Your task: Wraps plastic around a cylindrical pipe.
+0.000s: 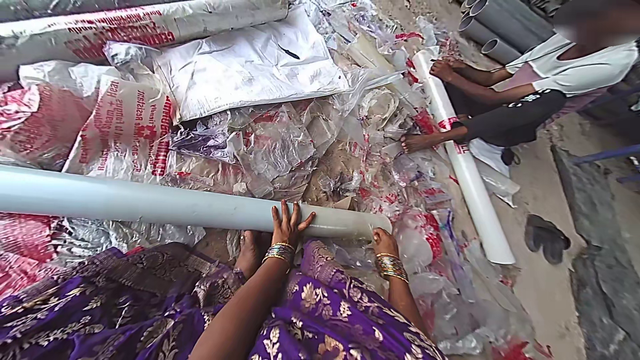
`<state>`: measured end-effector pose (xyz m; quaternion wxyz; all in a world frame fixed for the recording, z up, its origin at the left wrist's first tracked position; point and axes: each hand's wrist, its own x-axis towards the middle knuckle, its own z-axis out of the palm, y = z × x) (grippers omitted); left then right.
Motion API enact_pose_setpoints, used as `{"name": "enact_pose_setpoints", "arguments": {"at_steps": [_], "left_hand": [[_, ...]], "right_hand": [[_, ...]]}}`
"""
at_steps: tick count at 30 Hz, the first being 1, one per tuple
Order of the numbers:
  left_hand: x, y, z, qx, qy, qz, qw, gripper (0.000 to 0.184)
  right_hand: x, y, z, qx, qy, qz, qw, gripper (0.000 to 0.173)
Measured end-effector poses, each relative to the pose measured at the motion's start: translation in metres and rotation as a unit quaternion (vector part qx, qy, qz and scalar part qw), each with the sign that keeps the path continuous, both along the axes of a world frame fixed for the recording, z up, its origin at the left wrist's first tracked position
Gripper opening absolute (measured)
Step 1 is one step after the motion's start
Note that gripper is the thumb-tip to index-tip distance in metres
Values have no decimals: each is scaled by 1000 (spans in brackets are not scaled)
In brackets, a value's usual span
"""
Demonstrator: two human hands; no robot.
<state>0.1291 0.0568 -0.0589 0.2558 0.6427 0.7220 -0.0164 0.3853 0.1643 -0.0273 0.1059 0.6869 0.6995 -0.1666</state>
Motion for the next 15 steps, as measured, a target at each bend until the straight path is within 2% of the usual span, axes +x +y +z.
{"name": "enact_pose_setpoints", "arguments": {"at_steps": [4,11,13,15], "left_hand": [[3,0,2,-4,16,6,1000,81],[2,2,4,-1,19,1,1000,80],[1,2,3,-4,15,0,1000,79],[-3,1,2,3,0,-7,1000,77]], "right_hand": [[12,-13,-4,61,85,7,995,23],[10,-12,12,176,183,-96,962,23],[4,-4,11,196,185,-73,960,22],[-11,3,14,153,170,-35,973,20]]}}
